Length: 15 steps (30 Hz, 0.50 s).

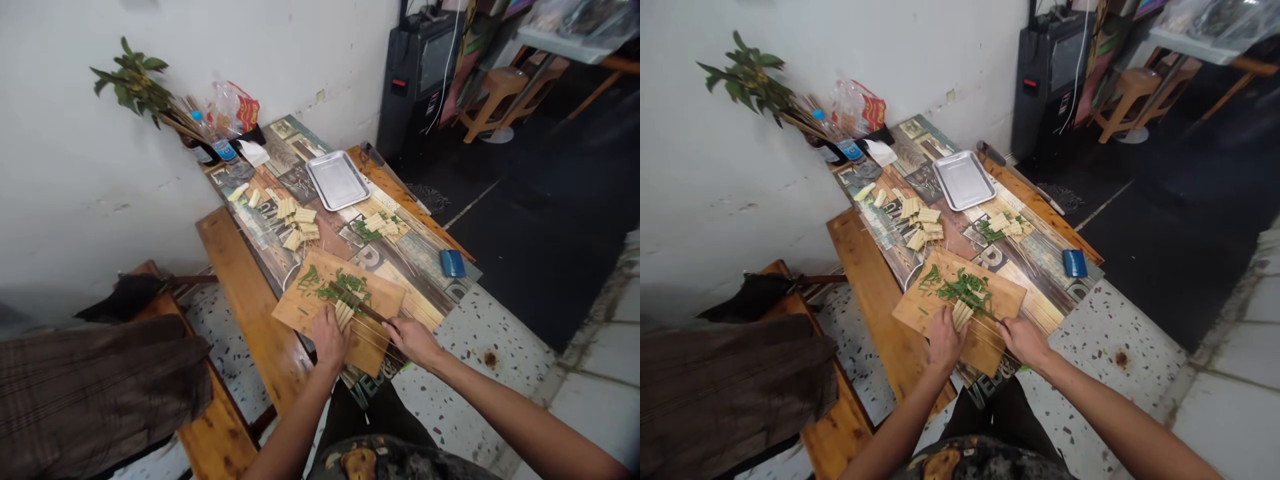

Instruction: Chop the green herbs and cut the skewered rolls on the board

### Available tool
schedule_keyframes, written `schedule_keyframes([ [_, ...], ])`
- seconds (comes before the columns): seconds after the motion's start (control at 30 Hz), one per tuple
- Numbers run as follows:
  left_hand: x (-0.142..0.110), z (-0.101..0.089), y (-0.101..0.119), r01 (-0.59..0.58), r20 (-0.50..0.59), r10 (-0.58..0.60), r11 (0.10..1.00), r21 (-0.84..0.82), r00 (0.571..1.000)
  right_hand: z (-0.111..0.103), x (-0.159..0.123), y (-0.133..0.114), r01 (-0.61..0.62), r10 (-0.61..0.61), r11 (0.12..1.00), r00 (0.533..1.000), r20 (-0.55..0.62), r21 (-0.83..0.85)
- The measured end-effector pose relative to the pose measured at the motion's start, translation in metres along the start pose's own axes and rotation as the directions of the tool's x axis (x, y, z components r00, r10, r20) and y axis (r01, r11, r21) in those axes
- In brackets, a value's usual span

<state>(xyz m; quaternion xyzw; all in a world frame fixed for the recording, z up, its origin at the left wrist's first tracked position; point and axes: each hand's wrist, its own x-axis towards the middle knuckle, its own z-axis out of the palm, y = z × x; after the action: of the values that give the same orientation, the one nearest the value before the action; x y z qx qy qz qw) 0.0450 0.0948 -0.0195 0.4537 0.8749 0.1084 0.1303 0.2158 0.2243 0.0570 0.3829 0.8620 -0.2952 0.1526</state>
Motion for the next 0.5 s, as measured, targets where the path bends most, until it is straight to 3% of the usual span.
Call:
schedule_keyframes([
  [0.13, 0.013, 0.004, -0.001, 0.056, 0.143, -0.049, 0.997, -0.045, 0.989, 0.005, 0.006, -0.01, -0.04, 0.044, 0.996, 0.998, 0.046, -0.079],
  [0.23, 0.01, 0.004, 0.003, 0.117, 0.142, -0.108, 0.992, -0.053, 0.984, 0.006, 0.01, -0.011, -0.044, 0.053, 0.993, 0.995, 0.087, -0.11],
  [0.5, 0.002, 0.009, 0.003, 0.107, 0.107, -0.102, 0.994, -0.039, 0.989, 0.001, 0.017, -0.004, 0.036, -0.016, 0.984, 0.993, 0.113, -0.173],
])
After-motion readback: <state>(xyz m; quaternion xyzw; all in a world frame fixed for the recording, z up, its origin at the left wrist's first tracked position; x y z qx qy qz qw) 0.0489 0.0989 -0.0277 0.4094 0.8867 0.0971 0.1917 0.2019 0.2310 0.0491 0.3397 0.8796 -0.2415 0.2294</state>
